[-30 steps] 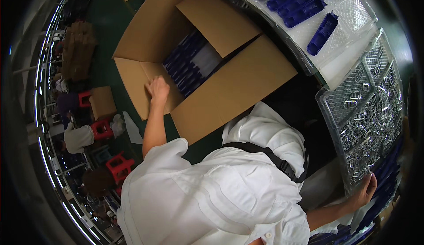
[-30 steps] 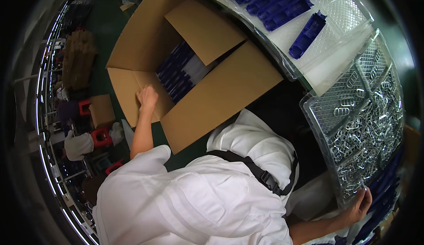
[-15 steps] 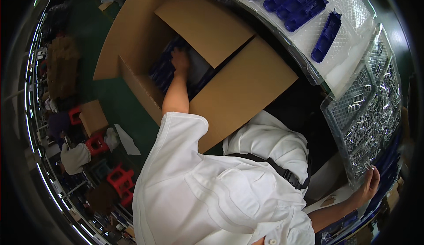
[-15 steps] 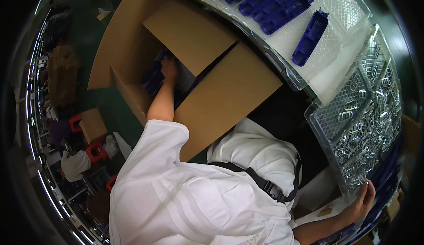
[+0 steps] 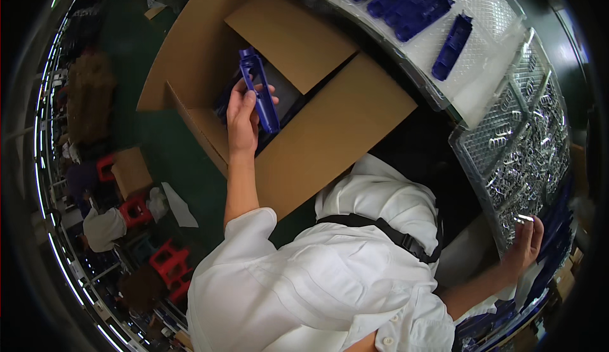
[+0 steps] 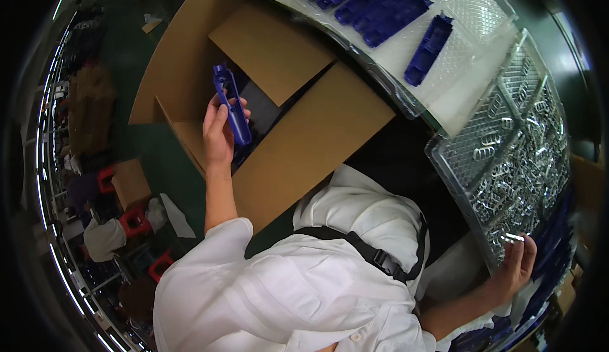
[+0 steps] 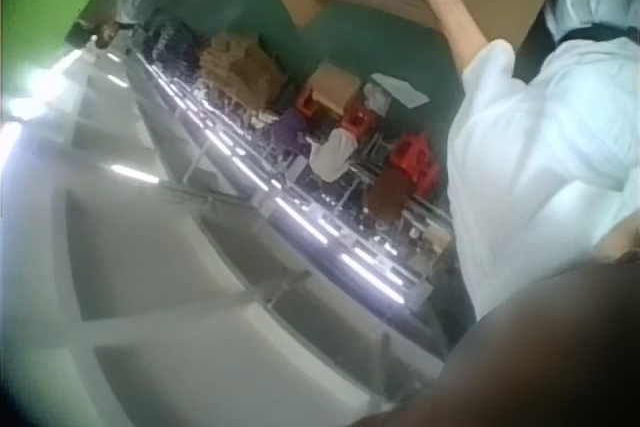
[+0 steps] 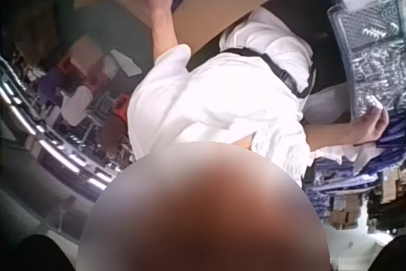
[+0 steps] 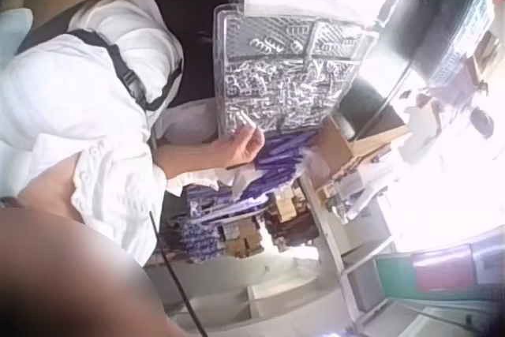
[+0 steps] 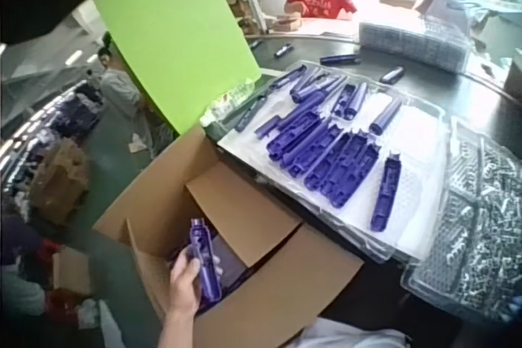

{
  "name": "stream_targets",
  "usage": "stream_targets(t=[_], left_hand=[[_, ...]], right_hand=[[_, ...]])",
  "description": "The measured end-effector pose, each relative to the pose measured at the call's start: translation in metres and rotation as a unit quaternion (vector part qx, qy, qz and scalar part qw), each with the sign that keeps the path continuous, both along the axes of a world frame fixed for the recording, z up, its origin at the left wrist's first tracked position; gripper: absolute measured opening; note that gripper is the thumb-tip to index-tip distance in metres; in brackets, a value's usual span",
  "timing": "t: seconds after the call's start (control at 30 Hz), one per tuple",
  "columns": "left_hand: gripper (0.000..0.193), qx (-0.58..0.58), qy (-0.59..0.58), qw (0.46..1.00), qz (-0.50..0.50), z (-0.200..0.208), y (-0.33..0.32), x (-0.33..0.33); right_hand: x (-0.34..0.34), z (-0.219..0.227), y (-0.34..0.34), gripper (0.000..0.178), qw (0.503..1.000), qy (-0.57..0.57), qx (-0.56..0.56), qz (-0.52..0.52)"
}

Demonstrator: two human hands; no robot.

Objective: Manually assemble metal pins and components into blue plastic housings at a factory workstation.

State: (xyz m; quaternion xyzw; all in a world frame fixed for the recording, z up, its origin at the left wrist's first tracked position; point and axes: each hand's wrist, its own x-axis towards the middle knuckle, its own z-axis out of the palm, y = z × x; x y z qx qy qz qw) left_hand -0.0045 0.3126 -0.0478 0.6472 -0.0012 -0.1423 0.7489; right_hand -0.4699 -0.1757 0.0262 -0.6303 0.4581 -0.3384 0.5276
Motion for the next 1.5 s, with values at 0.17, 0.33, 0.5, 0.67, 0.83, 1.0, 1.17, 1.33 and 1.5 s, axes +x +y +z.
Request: stream_targets(t=[0.17, 0.33, 0.5, 0.67, 0.83, 1.0, 1.17, 1.33, 1.5], left_hand=[[0.05, -0.184, 0.178, 0.934, -0.25, 0.046, -0.128, -0.085], [0.054, -0.157, 0.254, 0.813, -0.5, 0.056, -0.227, -0.148], [0.053, -0.116, 0.248, 0.75, -0.603, 0.065, -0.266, -0.175], [0.061, -0.098, 0.209, 0.731, -0.642, 0.068, -0.278, -0.186], [0.061, -0.087, 0.193, 0.743, -0.634, 0.068, -0.278, -0.191], [0.058, -0.082, 0.174, 0.755, -0.627, 0.07, -0.277, -0.189], [0.056, -0.068, 0.153, 0.752, -0.637, 0.069, -0.277, -0.186], [0.051, -0.052, 0.131, 0.772, -0.619, 0.069, -0.281, -0.19], [0.047, -0.042, 0.083, 0.782, -0.617, 0.06, -0.283, -0.194]], right_hand=[[0.092, 0.052, 0.07, 0.013, 0.986, -0.075, -0.036, 0.142], [0.139, 0.074, 0.098, 0.018, 0.966, -0.052, -0.186, 0.172], [0.125, 0.075, 0.103, 0.014, 0.954, 0.075, -0.255, 0.135], [0.109, 0.063, 0.104, 0.011, 0.954, 0.112, -0.262, 0.094], [0.105, 0.058, 0.101, 0.009, 0.948, 0.127, -0.274, 0.096], [0.109, 0.058, 0.102, 0.009, 0.948, 0.132, -0.275, 0.092], [0.11, 0.054, 0.101, 0.01, 0.939, 0.15, -0.288, 0.111], [0.111, 0.039, 0.097, 0.014, 0.934, 0.14, -0.31, 0.111], [0.109, 0.038, 0.098, 0.016, 0.924, 0.175, -0.318, 0.119]])
